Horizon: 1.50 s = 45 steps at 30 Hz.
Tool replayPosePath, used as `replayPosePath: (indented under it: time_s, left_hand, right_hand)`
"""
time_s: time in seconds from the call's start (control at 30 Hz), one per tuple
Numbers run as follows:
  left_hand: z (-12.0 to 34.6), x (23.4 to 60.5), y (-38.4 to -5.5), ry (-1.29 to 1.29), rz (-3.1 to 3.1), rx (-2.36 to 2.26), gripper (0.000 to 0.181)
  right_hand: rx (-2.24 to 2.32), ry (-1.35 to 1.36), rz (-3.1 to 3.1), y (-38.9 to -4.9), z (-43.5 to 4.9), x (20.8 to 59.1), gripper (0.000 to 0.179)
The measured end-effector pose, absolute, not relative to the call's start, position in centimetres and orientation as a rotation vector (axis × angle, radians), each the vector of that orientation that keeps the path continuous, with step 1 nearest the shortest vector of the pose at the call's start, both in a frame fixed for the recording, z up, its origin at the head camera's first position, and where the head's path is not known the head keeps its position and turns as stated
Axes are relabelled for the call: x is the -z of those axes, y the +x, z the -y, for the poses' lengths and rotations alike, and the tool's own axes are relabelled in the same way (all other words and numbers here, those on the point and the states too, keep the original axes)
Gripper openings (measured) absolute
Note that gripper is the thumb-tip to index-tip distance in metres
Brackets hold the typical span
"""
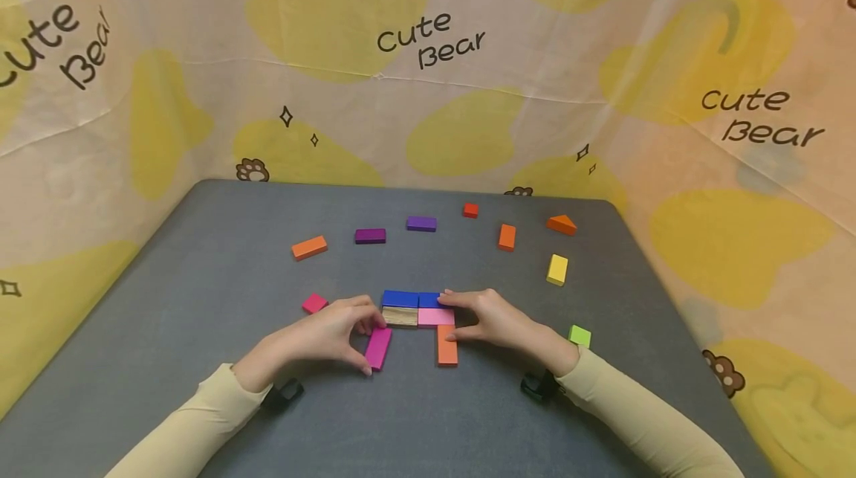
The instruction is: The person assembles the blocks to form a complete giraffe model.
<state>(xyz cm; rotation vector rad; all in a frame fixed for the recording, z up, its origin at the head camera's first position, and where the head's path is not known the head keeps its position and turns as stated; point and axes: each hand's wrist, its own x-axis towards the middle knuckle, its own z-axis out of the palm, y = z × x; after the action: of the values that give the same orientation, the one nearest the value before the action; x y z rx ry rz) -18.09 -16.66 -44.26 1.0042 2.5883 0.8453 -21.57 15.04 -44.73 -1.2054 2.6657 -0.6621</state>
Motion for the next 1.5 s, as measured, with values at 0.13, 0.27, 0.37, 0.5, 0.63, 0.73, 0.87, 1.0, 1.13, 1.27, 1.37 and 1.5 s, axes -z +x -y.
replayPosePath:
  time_s: [0.13,0.27,0.37,0.5,0.63,0.73,0.87,1.0,1.13,1.27,1.37,1.5]
  left_hand:
    - [16.9,44.3,-18.2,1.019,-2.593,-0.856,0.054]
    - [17.2,44.2,-18.3,1.016,-2.586,-0.872,0.051]
    - [17.5,44.3,-18.6,1.025,-2.559,-0.895,0.050]
    - [17.7,44.5,-18.9,1.044,-2.521,-0.927,0.049]
    - [17.6,44.6,-19.0,1.056,-2.517,-0.930,0.049]
    - [17.4,44.5,-19.0,1.057,-2.528,-0.923,0.049]
    - [17.1,44.4,-18.9,1.056,-2.544,-0.913,0.048]
    - [16.8,44.5,-18.9,1.073,-2.553,-0.911,0.048]
    - [16.6,44.4,-18.9,1.072,-2.558,-0.907,0.049]
    - [16.4,44.3,-18.9,1.064,-2.560,-0.911,0.050]
    - [16.3,44.3,-18.9,1.067,-2.561,-0.918,0.049]
    - [16.3,44.3,-19.0,1.060,-2.570,-0.907,0.047]
  right_hand:
    - [0.667,-1.193,-2.659,-21.5,-15.0,44.7,0.064]
    - [0.657,-1.187,-2.663,-21.5,-15.0,44.6,0.064]
    - [0.654,-1.186,-2.665,-21.5,-15.0,44.6,0.064]
    - [0.655,-1.192,-2.665,-21.5,-15.1,44.6,0.064]
    - [0.660,-1.201,-2.663,-21.6,-15.1,44.7,0.063]
    - [0.663,-1.202,-2.659,-21.6,-15.1,44.7,0.063]
    - [0.661,-1.199,-2.653,-21.7,-15.1,44.8,0.063]
    - [0.662,-1.198,-2.655,-21.7,-15.2,44.8,0.064]
    - [0.662,-1.206,-2.656,-21.7,-15.2,44.8,0.064]
    - [0.659,-1.207,-2.655,-21.7,-15.2,44.8,0.064]
    - [0.660,-1.199,-2.651,-21.7,-15.2,44.7,0.064]
    - [0.664,-1.187,-2.647,-21.6,-15.2,44.6,0.064]
